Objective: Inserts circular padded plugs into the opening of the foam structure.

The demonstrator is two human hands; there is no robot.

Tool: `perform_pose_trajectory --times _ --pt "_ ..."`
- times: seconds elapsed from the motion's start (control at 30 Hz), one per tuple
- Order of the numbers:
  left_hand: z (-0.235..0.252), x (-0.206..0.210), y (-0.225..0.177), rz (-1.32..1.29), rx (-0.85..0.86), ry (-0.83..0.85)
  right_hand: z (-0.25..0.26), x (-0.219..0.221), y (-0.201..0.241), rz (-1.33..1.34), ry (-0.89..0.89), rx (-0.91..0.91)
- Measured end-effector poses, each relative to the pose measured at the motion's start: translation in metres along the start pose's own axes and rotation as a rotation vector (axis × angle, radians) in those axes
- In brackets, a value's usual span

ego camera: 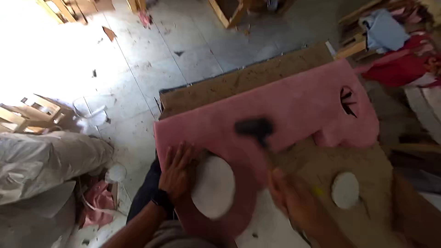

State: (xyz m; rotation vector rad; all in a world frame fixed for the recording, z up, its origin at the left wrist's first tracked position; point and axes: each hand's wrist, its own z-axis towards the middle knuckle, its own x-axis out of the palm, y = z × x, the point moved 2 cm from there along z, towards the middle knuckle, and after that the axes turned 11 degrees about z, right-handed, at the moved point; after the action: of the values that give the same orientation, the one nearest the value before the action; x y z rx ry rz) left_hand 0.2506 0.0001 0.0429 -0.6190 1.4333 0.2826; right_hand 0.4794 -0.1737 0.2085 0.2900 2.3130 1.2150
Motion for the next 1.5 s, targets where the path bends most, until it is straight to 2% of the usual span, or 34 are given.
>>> perform_pose_trajectory --times 0.07,0.13,0.2,0.33,0.4,0.43,0.53,0.63,0.73,0.8,0.87,0.93,1.07,1.17,1.33,1.43,1.5 --pt "-0.006 0.000 0.003 -0.067 0.017 -0.029 0.001 -0.016 0.054 0.281 -0.072 -0.182" --pt "-0.009 -0.003 0.014 -0.218 0.003 -0.117 0.005 -0.017 0.062 0.393 -0.117 -0.325" --pt "-0.018 -0.012 0.016 -0.406 0.005 -0.123 0.001 -0.014 0.021 0.312 -0.168 -0.318" --pt "-0.029 -0.026 -0.001 -0.666 0.197 -0.012 -0.019 -0.007 -0.119 -0.021 -0.406 -0.112" --pt "-0.027 -0.022 -0.018 -0.720 0.290 0.066 -0.026 -0.002 -0.161 -0.097 -0.495 -0.057" --pt "-0.026 -0.020 -0.027 -0.716 0.304 0.088 -0.025 0.001 -0.168 -0.109 -0.522 -0.077" --pt "-0.017 -0.017 -0.056 -0.620 0.298 0.083 -0.008 0.009 -0.145 -0.116 -0.549 -0.106" --pt "0.014 -0.012 -0.074 -0.388 0.347 0.050 0.004 0.017 -0.116 -0.149 -0.585 -0.101" --pt "0.051 -0.016 -0.086 -0.092 0.453 0.161 -0.024 0.030 -0.093 0.031 -0.698 -0.142" --pt "0.067 -0.019 -0.087 -0.002 0.533 0.194 -0.039 0.044 -0.088 0.141 -0.600 -0.045" --pt "0.084 -0.020 -0.081 -0.106 0.637 0.198 -0.041 0.057 -0.095 0.129 -0.581 0.053" --pt "0.102 -0.017 -0.075 -0.257 0.715 0.278 -0.041 0.068 -0.105 0.052 -0.598 0.123" --pt "0.130 -0.012 -0.073 -0.237 0.897 0.402 -0.041 0.113 -0.114 0.020 -0.621 0.182" --pt "0.145 -0.010 -0.093 -0.214 1.076 0.493 -0.045 0.125 -0.117 0.227 -0.690 0.210" --pt "0.166 -0.018 -0.111 -0.358 1.209 0.645 -0.056 0.134 -0.112 0.638 -0.798 0.272" --pt "0.180 -0.027 -0.102 -0.302 1.303 0.638 -0.053 0.149 -0.107 0.668 -0.828 0.317" --pt "0.195 -0.034 -0.085 -0.309 1.250 0.615 -0.048 0.158 -0.110 0.723 -0.816 0.339"
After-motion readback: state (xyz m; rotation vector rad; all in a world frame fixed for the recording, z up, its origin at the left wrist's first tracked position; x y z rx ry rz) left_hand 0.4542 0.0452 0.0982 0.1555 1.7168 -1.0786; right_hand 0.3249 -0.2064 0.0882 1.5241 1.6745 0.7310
